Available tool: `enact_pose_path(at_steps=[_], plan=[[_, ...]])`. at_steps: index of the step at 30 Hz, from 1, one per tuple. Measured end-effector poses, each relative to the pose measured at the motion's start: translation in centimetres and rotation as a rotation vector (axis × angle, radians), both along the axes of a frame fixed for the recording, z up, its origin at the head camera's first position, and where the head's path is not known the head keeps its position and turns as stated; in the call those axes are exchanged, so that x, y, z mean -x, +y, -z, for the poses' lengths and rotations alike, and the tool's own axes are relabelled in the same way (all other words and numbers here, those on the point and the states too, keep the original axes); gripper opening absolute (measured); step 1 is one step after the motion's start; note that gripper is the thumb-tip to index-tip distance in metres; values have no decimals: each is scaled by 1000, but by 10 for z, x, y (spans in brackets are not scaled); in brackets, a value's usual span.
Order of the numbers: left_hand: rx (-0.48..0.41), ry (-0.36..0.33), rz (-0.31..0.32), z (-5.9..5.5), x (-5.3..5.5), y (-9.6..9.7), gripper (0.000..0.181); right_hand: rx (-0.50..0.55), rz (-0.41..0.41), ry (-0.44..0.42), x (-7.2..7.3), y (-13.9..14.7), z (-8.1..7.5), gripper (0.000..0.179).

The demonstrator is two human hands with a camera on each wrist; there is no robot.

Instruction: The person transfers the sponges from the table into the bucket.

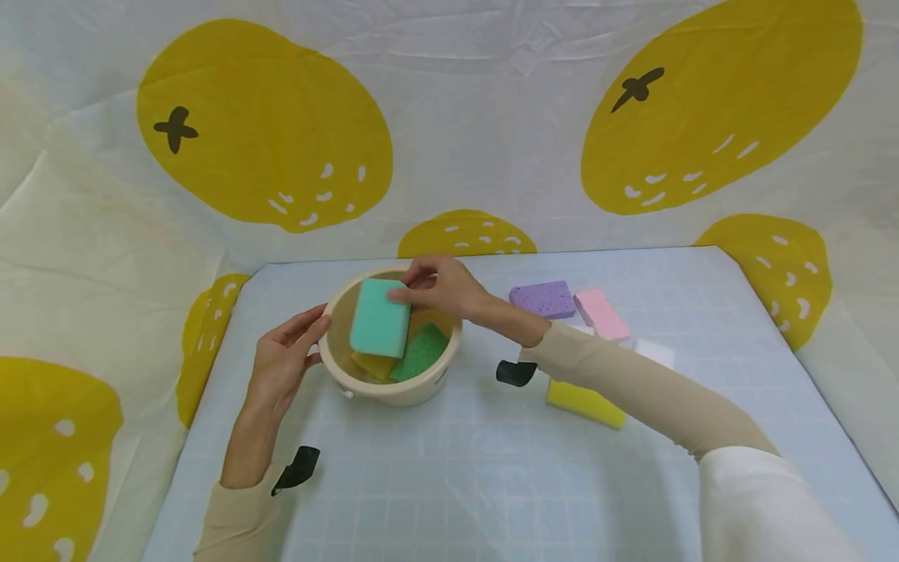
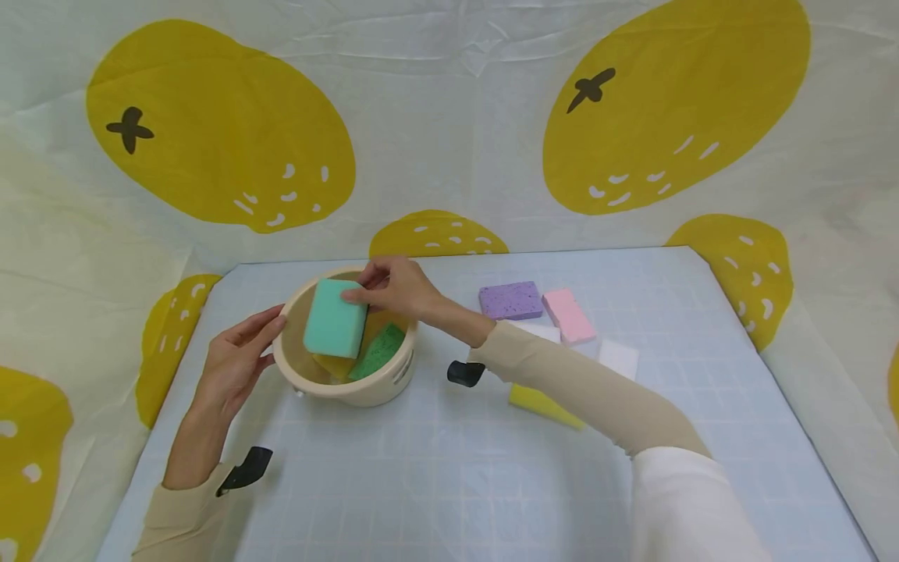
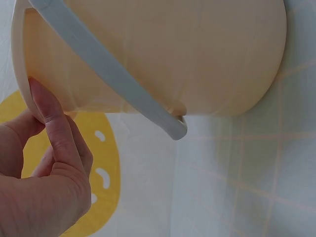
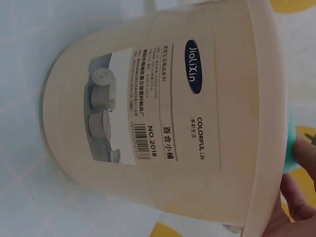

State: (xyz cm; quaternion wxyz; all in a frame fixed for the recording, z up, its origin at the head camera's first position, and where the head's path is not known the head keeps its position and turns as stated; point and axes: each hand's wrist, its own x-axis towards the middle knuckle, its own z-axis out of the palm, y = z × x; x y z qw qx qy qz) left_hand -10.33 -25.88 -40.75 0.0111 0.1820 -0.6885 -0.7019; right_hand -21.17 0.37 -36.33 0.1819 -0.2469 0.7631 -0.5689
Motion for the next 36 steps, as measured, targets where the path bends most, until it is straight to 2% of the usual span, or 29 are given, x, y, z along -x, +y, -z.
enact_pose_path(at_steps=[5,13,18,26,31,36], plan=[[16,0,0,-1,0,0,66,-107,3,149,0,-7,0,26],[7,1,3,-1,-1,0,66,-219,-90,233,-3,-18,7,25],[17,-9,2,-1,-1,1,67,-256,-105,277,-7,-25,11,26],[-5,13,6,0,-1,1,66,-380,-126,435,-11,-33,16,27],[-11,18,8,0,-1,0,65,-437,-148,462,-11,-34,14,31],[-21,21,7,1,-1,0,64,-484,-188,439,-11,-31,10,29]])
